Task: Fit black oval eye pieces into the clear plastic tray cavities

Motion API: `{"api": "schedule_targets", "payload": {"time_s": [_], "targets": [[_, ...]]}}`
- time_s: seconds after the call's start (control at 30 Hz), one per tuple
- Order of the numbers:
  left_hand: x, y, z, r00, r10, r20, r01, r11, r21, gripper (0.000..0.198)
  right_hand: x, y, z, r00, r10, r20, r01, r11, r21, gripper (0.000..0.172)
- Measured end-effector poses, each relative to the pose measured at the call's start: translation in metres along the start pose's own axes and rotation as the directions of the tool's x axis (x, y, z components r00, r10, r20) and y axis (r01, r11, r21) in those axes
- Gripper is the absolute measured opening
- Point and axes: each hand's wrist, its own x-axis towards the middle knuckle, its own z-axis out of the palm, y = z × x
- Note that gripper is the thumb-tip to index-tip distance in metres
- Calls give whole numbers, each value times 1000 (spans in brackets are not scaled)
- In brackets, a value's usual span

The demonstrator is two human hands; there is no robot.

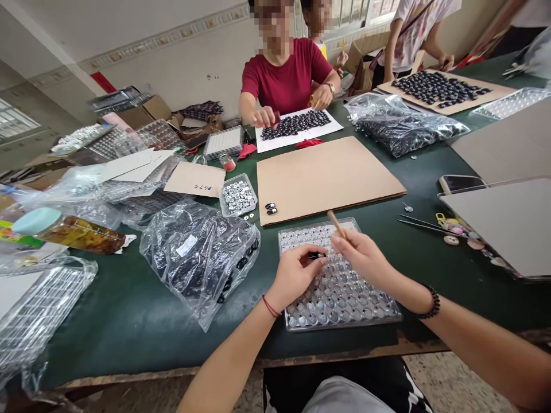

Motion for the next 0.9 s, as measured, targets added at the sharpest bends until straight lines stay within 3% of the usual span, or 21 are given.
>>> {"api": "schedule_targets", "payload": {"time_s": [0.13, 0.33, 0.47, 0.57, 0.63, 0.7, 0.8, 0.9], "targets": [[0, 0, -2, 994, 104, -40, -102, 993, 51, 21, 0, 5, 4, 999, -19, 47, 26, 987, -159, 10], [-4, 1, 3, 991, 134, -2, -133, 989, 59, 28, 4, 2, 3, 992, 38, 120, -28, 996, -85, 17], [-2, 4, -18, 987, 154, -41, -142, 968, 209, 35, 8, 0, -5, 996, 40, 74, -32, 994, -106, 19], [-3, -4, -53, 948, 299, -106, -197, 818, 541, 16, 10, 2, -11, 999, 31, 27, -28, 992, -127, 18], [-7, -18, -78, 933, 341, -112, -142, 636, 758, 14, 12, 3, -13, 1000, 15, 12, -13, 991, -130, 19], [-13, -35, -95, 922, 365, -133, -66, 484, 873, 18, 15, 4, -14, 1000, 18, 8, -16, 991, -135, 21], [-20, -59, -104, 901, 427, -80, -49, 284, 957, 25, 30, 2, -11, 999, 41, 12, -38, 984, -174, 22], [-25, -70, -98, 914, 405, -15, -80, 218, 973, 28, 64, 3, 0, 1000, -31, 6, 31, 965, -260, 20]]}}
